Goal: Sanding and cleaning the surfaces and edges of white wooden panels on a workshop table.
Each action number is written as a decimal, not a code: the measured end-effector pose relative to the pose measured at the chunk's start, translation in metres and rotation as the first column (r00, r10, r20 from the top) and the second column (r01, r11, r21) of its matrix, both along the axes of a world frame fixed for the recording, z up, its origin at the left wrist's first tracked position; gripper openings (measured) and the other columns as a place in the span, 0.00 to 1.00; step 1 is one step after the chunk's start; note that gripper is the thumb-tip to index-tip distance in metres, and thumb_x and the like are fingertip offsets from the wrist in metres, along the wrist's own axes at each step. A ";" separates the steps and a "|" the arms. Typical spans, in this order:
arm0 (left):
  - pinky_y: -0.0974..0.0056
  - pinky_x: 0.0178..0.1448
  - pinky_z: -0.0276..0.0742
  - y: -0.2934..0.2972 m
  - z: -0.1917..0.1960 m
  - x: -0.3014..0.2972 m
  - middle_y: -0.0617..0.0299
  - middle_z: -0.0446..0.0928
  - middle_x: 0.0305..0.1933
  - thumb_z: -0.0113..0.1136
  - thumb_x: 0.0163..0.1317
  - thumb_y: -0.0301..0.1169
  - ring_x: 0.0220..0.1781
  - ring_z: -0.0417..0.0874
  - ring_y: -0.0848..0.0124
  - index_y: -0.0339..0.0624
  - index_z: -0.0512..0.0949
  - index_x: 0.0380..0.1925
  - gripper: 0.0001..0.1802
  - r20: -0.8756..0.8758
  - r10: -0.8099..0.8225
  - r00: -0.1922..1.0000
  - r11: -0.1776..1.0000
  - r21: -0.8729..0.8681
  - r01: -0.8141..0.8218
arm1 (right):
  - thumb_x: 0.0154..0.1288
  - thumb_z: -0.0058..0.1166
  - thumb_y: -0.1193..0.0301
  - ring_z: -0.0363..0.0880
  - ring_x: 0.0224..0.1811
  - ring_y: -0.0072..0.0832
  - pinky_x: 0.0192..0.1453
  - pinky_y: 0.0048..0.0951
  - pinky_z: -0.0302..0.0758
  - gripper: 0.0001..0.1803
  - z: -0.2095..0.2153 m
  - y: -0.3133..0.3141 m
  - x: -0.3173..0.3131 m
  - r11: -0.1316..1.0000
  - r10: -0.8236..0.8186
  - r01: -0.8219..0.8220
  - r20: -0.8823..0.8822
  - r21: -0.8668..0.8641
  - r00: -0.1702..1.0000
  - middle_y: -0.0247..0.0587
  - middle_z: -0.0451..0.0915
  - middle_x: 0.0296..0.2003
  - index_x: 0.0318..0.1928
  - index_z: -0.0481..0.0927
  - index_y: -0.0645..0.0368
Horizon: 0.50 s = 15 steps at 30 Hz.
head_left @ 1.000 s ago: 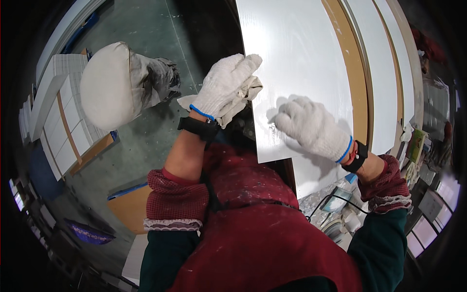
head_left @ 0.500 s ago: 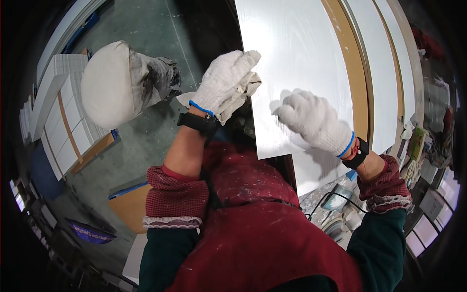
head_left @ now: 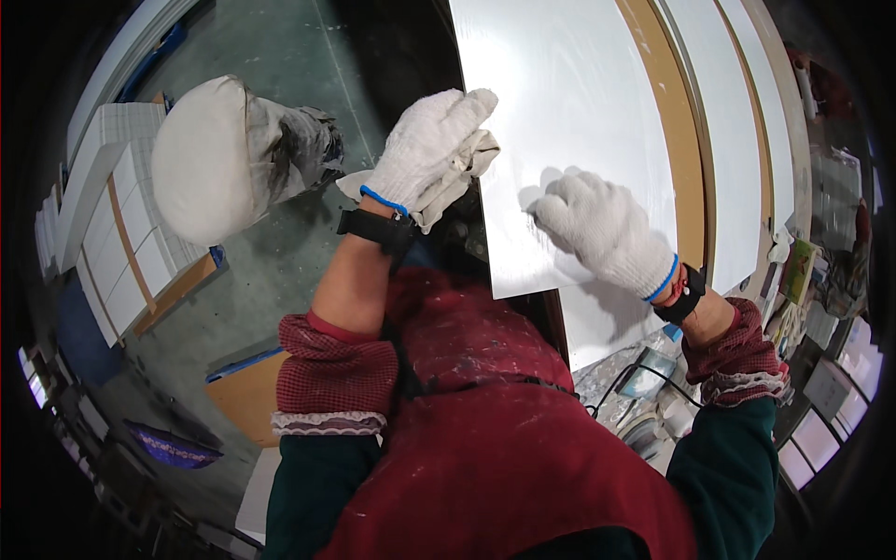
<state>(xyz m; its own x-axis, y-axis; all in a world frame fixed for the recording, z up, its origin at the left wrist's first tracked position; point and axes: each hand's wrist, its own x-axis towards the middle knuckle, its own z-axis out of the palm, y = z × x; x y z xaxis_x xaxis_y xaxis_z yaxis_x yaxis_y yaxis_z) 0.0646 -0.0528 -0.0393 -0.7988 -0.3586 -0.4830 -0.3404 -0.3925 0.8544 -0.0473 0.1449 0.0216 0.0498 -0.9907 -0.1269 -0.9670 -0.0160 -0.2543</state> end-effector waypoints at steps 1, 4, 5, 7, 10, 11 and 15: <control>0.68 0.19 0.66 -0.001 -0.009 0.000 0.66 0.69 0.17 0.58 0.69 0.52 0.16 0.68 0.77 0.41 0.70 0.24 0.26 0.001 -0.022 1.000 0.996 -0.084 0.022 | 0.59 0.56 0.71 0.79 0.33 0.37 0.31 0.37 0.79 0.10 0.002 0.001 0.003 1.000 0.004 -0.004 0.017 0.014 1.000 0.38 0.74 0.33 0.42 0.75 0.53; 0.68 0.19 0.66 -0.007 -0.023 -0.002 0.65 0.70 0.17 0.57 0.69 0.52 0.16 0.68 0.77 0.41 0.70 0.24 0.26 0.009 -0.066 0.998 0.970 -0.235 0.066 | 0.59 0.56 0.71 0.80 0.33 0.37 0.31 0.37 0.79 0.09 0.002 0.006 0.008 0.996 0.061 -0.055 0.069 -0.075 0.996 0.38 0.74 0.32 0.41 0.75 0.52; 0.66 0.24 0.69 -0.008 -0.027 -0.001 0.63 0.73 0.19 0.57 0.70 0.49 0.20 0.70 0.75 0.38 0.73 0.24 0.25 0.017 -0.085 0.996 0.950 -0.300 0.086 | 0.60 0.56 0.70 0.80 0.34 0.37 0.30 0.37 0.79 0.10 0.004 0.005 0.006 0.998 0.054 -0.052 0.067 -0.039 0.996 0.38 0.74 0.32 0.43 0.75 0.51; 0.66 0.24 0.70 -0.002 0.001 -0.001 0.63 0.73 0.19 0.57 0.69 0.49 0.19 0.70 0.75 0.38 0.72 0.24 0.25 0.020 -0.064 0.998 0.990 -0.128 0.066 | 0.60 0.56 0.69 0.80 0.34 0.37 0.30 0.37 0.79 0.10 -0.003 -0.002 -0.002 1.000 0.000 0.000 0.039 -0.004 0.999 0.38 0.74 0.32 0.43 0.75 0.51; 0.65 0.24 0.70 0.000 0.010 0.000 0.62 0.73 0.18 0.58 0.69 0.49 0.18 0.71 0.75 0.38 0.72 0.24 0.25 0.032 -0.029 0.999 1.000 0.005 0.029 | 0.60 0.57 0.67 0.80 0.34 0.36 0.30 0.36 0.80 0.11 -0.008 -0.007 -0.003 0.999 -0.035 0.035 -0.054 -0.013 0.998 0.37 0.74 0.32 0.44 0.74 0.49; 0.65 0.24 0.70 0.000 0.009 0.000 0.63 0.73 0.18 0.58 0.69 0.49 0.17 0.71 0.75 0.38 0.72 0.24 0.25 0.035 -0.025 0.999 0.999 -0.036 0.026 | 0.61 0.57 0.67 0.80 0.34 0.36 0.30 0.36 0.80 0.11 -0.006 -0.005 0.002 0.999 -0.041 0.041 -0.061 0.012 0.997 0.37 0.74 0.32 0.44 0.74 0.49; 0.65 0.24 0.71 -0.004 0.004 -0.001 0.63 0.73 0.17 0.57 0.69 0.49 0.18 0.72 0.75 0.38 0.72 0.24 0.25 0.075 -0.073 0.994 0.989 -0.120 0.082 | 0.61 0.57 0.67 0.80 0.34 0.35 0.30 0.35 0.80 0.11 0.002 0.004 0.009 0.998 0.046 -0.045 0.002 -0.049 0.999 0.36 0.74 0.32 0.44 0.75 0.50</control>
<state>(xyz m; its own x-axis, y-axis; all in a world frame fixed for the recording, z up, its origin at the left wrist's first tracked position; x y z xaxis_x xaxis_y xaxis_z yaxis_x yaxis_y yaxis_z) 0.0634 -0.0563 -0.0356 -0.7920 -0.3569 -0.4953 -0.4269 -0.2562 0.8673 -0.0380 0.1487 0.0233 0.0953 -0.9923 -0.0786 -0.9642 -0.0724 -0.2551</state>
